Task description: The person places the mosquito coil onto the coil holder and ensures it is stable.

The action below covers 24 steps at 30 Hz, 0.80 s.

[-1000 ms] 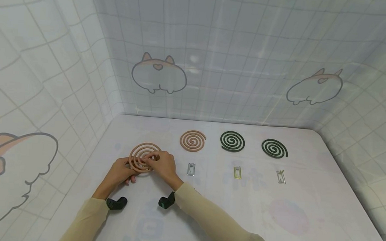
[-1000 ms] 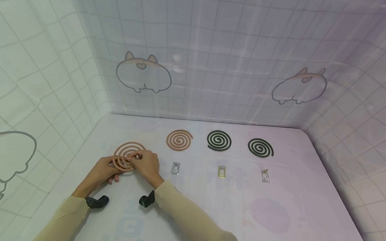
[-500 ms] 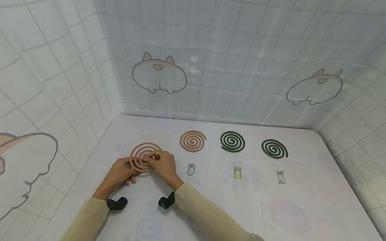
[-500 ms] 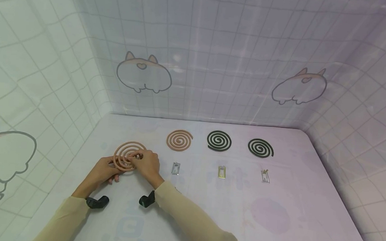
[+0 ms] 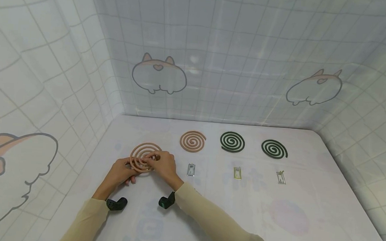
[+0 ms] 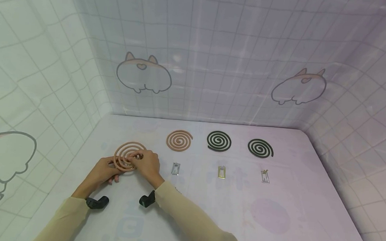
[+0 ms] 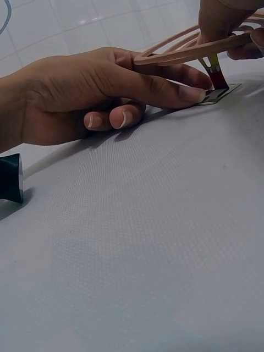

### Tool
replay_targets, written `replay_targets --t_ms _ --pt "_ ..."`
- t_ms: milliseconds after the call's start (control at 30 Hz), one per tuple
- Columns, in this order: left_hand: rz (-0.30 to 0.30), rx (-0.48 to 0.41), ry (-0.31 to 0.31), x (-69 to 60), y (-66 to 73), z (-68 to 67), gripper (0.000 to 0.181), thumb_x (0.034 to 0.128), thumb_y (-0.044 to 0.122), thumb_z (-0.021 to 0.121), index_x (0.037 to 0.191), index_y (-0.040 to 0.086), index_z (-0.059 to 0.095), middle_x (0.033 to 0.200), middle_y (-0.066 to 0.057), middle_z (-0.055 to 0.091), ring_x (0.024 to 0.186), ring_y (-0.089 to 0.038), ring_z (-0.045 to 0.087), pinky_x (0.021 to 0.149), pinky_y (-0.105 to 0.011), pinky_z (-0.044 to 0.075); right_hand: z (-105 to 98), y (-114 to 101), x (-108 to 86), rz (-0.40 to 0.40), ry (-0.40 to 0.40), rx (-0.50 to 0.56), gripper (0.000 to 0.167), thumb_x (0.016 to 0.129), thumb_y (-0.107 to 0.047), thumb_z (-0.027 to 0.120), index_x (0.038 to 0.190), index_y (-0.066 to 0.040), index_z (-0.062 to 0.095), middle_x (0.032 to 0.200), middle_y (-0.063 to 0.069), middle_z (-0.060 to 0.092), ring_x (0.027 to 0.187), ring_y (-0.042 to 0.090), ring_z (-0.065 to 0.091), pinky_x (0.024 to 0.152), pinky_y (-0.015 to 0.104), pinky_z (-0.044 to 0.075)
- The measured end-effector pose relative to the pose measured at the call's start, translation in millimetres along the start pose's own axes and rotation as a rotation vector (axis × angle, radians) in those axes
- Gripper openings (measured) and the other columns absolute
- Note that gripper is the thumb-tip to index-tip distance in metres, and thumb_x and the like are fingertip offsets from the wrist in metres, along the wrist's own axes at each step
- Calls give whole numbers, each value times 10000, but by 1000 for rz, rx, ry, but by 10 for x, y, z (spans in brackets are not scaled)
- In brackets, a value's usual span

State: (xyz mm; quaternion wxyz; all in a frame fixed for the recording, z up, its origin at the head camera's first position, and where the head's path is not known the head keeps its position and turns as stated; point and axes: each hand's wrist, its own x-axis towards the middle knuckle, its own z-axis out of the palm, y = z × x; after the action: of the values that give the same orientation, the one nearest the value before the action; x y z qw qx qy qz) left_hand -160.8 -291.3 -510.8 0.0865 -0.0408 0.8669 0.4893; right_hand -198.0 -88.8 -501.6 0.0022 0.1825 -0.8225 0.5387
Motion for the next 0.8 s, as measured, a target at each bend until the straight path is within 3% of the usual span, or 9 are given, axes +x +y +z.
replay_targets --t_ms 600,800 --pt "1 -1 2 -3 12 3 470 942 166 760 1338 -38 611 554 -98 643 422 -163 533 442 -312 491 24 17 19 -6 9 -3 144 909 -346 807 952 -211 833 568 -80 543 486 46 353 450 204 297" --pt "8 6 5 -4 6 4 467 934 180 772 1324 -30 622 551 -94 639 424 -171 535 441 -316 488 41 4 19 16 18 -21 141 907 -359 807 942 -225 833 631 -110 581 533 40 411 484 205 330"
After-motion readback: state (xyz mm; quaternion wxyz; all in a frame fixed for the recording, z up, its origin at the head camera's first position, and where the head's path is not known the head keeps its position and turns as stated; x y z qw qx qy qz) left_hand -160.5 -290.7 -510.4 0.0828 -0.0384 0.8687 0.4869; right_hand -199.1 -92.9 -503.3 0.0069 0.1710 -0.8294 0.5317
